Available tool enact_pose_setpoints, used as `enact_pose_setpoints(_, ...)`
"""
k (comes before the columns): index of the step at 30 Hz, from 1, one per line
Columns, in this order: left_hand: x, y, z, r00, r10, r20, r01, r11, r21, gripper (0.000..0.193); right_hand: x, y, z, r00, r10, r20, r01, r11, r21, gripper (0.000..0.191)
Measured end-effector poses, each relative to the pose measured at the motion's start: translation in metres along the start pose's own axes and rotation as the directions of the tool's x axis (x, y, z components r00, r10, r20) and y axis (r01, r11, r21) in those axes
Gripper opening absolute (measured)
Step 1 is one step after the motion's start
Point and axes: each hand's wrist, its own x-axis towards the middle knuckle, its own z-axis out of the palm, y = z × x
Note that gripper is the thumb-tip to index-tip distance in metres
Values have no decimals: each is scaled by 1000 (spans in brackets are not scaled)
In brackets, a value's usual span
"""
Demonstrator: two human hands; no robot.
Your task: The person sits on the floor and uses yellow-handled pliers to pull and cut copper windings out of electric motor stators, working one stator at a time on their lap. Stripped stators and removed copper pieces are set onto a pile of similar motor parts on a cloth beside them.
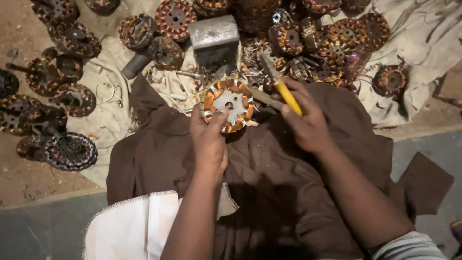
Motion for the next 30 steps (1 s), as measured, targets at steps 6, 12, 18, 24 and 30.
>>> enact_pose_setpoints(6, 3, 22, 0, 998, -48, -50, 40, 988, -152, 40, 4, 10, -19, 927, 246, 281, -322, 908, 267, 38)
enact_pose_setpoints(12, 8, 31, 1, 988, 0, -157, -12, 997, -79, 45, 3, 6, -21, 903, 89, 421, -163, 976, 143, 29)
enact_pose_setpoints(18, 7, 33, -3, 975, 41, -217, -40, 999, 8, 42, 6, -4, -18, 908, 66, 413, -114, 989, 93, 25)
enact_pose_setpoints(24, 10, 14, -7, 991, 135, -21, -134, 989, 58, 44, 4, -10, 6, 896, 154, 416, -170, 985, 2, 25)
enact_pose_setpoints(30, 14, 9, -17, 966, 44, -255, -23, 996, 83, 54, 0, -3, -19, 888, 190, 419, -255, 962, 103, 24)
